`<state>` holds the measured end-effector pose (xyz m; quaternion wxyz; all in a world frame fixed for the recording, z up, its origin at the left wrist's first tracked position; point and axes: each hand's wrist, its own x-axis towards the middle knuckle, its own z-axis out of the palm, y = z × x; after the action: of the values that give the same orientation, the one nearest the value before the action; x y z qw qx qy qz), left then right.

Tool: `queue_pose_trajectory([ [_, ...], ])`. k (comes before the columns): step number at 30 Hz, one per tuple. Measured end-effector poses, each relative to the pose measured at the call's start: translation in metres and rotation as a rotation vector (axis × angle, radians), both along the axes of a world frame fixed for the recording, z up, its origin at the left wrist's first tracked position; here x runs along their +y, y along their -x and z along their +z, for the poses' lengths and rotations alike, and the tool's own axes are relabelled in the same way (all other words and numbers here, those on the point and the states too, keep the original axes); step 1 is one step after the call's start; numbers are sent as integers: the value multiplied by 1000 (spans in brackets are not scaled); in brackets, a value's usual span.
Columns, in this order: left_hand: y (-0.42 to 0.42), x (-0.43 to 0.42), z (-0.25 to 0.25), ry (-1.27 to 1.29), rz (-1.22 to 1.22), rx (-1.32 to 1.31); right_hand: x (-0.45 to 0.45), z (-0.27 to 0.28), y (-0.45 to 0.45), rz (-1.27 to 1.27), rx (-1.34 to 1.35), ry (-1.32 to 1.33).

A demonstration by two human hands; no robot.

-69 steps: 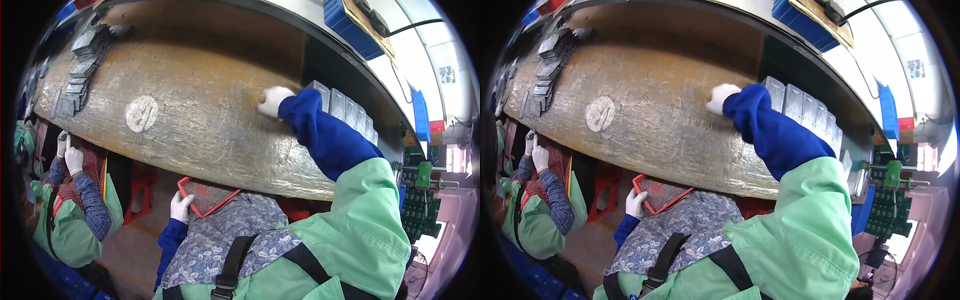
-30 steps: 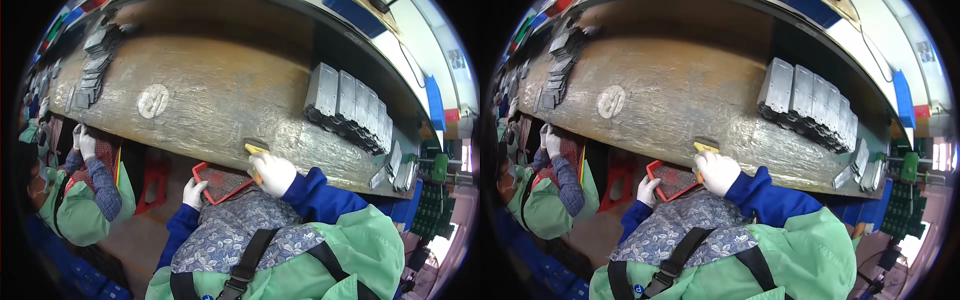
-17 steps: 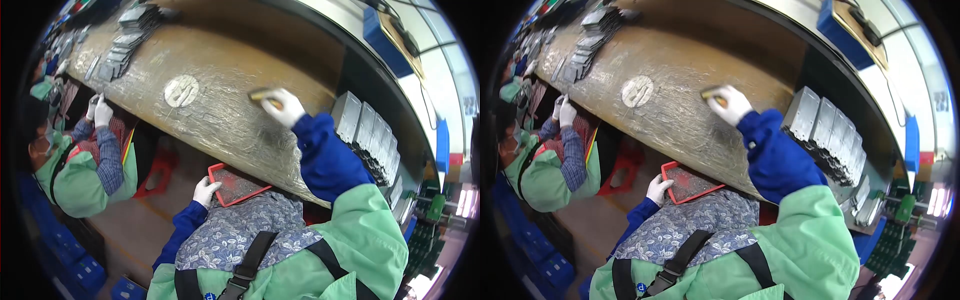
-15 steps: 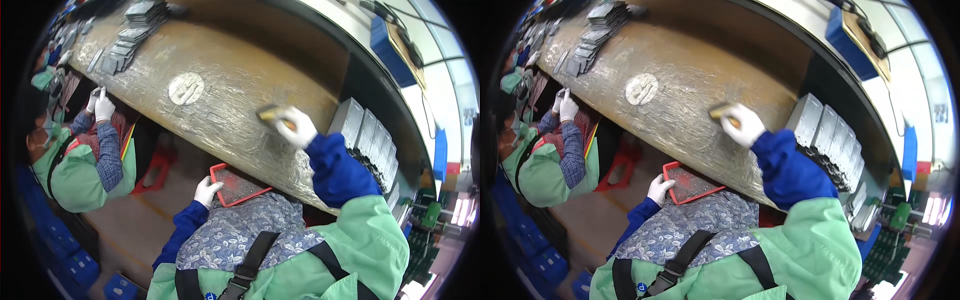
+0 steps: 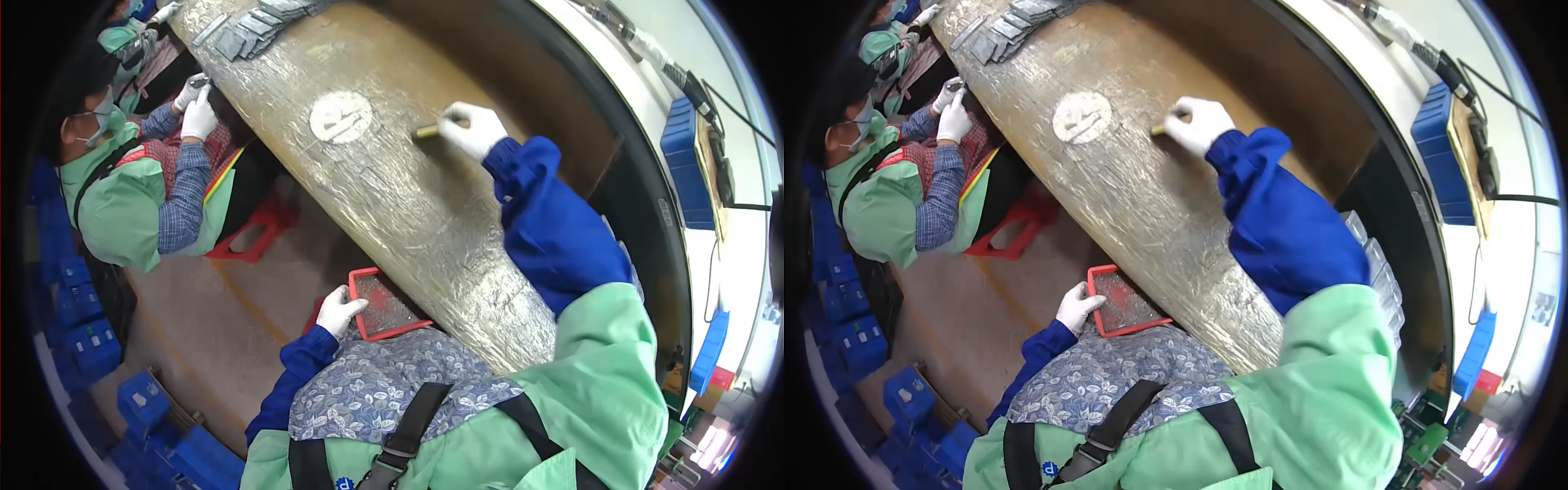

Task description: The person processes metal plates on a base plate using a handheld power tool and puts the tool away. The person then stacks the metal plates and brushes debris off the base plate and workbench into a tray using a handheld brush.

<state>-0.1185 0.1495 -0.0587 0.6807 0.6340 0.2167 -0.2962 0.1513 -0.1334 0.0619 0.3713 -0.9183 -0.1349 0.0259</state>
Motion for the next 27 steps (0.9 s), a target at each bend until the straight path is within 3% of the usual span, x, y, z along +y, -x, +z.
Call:
queue_pose_trajectory([
  [7, 3, -26, 12, -29, 6, -8, -41, 48, 114, 381, 218, 251],
  [11, 11, -25, 5, -88, 19, 8, -14, 44, 77, 385, -1, 79],
  [14, 14, -32, 10, -96, 49, 1, 25, 17, 43, 332, 165, -164],
  [17, 15, -34, 15, -110, 51, 18, 39, -1, 47, 428, 93, -70],
  [19, 18, -34, 19, -120, 51, 48, 28, 15, 68, 561, 93, 70],
  [21, 16, -37, 27, -133, 46, 65, 6, 21, 90, 656, 142, 48],
  [25, 11, -37, 38, -173, 14, 140, -11, 40, 115, 736, 253, 284],
  [27, 12, -35, 35, -195, 1, 162, -1, 54, 107, 743, 285, 258],
])
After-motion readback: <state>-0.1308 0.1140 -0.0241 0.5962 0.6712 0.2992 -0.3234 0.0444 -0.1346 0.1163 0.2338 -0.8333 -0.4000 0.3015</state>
